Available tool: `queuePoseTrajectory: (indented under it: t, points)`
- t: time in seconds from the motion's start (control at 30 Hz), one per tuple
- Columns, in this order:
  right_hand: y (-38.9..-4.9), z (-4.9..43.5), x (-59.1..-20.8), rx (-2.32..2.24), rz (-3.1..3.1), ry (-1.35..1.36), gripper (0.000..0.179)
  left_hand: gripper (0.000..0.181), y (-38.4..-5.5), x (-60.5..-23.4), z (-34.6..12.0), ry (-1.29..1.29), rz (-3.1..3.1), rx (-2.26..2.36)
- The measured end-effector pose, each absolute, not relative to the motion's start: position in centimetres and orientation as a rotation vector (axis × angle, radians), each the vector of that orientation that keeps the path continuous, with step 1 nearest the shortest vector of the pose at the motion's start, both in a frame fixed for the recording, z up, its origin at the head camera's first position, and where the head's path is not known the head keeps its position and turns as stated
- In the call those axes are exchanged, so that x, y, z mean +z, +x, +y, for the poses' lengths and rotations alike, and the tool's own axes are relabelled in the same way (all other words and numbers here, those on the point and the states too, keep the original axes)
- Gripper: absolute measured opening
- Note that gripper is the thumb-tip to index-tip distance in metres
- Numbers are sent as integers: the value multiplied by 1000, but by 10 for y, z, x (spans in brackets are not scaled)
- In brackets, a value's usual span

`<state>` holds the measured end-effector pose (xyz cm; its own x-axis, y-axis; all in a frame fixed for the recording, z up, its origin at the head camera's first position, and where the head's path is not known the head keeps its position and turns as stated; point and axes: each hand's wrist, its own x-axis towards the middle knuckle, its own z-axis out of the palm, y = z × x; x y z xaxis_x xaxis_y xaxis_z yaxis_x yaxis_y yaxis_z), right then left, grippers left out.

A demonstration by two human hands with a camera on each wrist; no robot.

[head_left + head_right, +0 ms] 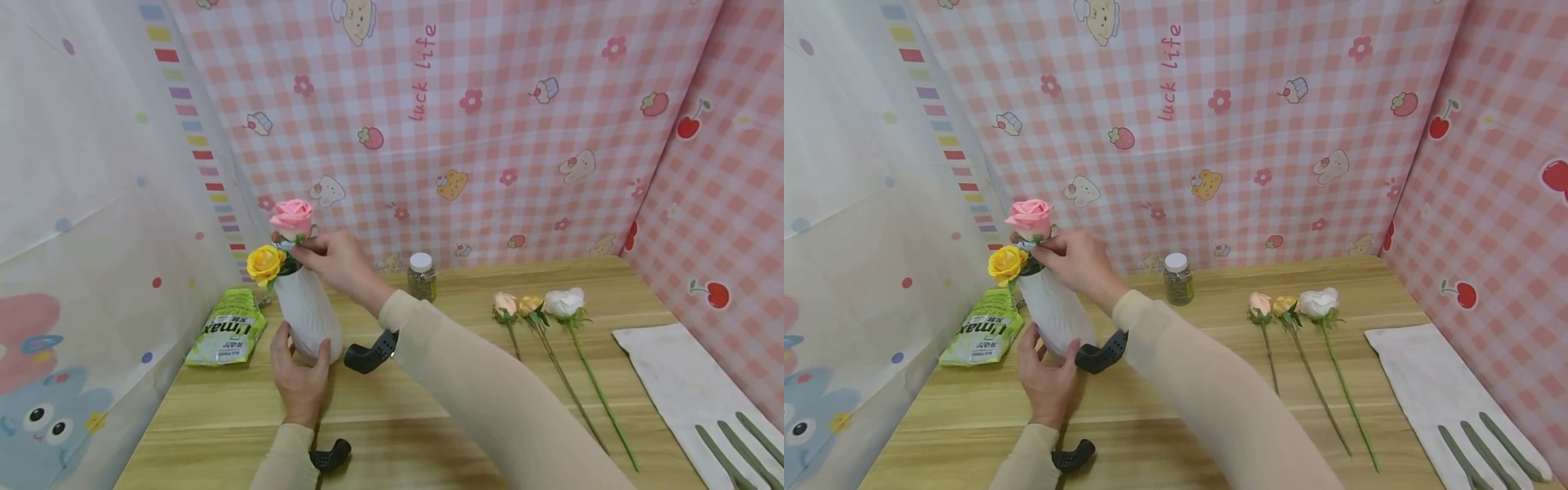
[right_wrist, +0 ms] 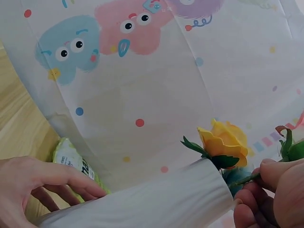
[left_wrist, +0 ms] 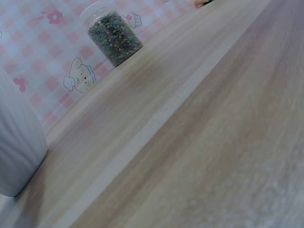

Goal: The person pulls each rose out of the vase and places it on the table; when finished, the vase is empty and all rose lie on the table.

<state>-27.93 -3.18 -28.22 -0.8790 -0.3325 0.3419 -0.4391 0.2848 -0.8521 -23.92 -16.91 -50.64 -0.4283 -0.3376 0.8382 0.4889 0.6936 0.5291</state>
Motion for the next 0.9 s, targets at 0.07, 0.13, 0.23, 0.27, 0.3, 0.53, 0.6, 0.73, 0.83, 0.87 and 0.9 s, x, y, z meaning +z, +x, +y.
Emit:
queuePoseTrajectory:
  t: [0.07,0.13,0.23,0.27,0.3,0.53,0.6,0.73,0.83,0.87,0.9]
  points:
    - [-280,-32,-283,1662,-2439,741,19,77,-239,-506,-169,-121,-1791,-925]
    - [-281,-33,-283,1655,-2442,746,16,77,-239,-506,-169,-120,-1790,-925]
    - [-281,-34,-282,1665,-2440,748,13,77,-239,-506,-169,-114,-1792,-931]
    - [-281,-33,-281,1680,-2435,749,13,77,-239,-506,-169,-112,-1792,-935]
    - [-280,-33,-280,1689,-2430,747,13,77,-239,-507,-169,-110,-1792,-939]
    - [-273,-26,-268,1679,-2304,802,17,76,-239,-505,-168,-84,-1807,-955]
    - [-270,-21,-264,1665,-2269,800,18,76,-238,-504,-168,-79,-1810,-964]
    - [-269,-9,-260,1758,-2150,837,22,76,-239,-505,-168,-80,-1804,-972]
    - [-270,2,-258,1903,-2021,873,25,76,-239,-506,-169,-86,-1796,-967]
    - [-271,6,-258,1948,-1976,875,25,76,-240,-507,-169,-89,-1795,-965]
    - [-270,11,-258,1989,-1938,864,25,76,-240,-508,-169,-92,-1795,-963]
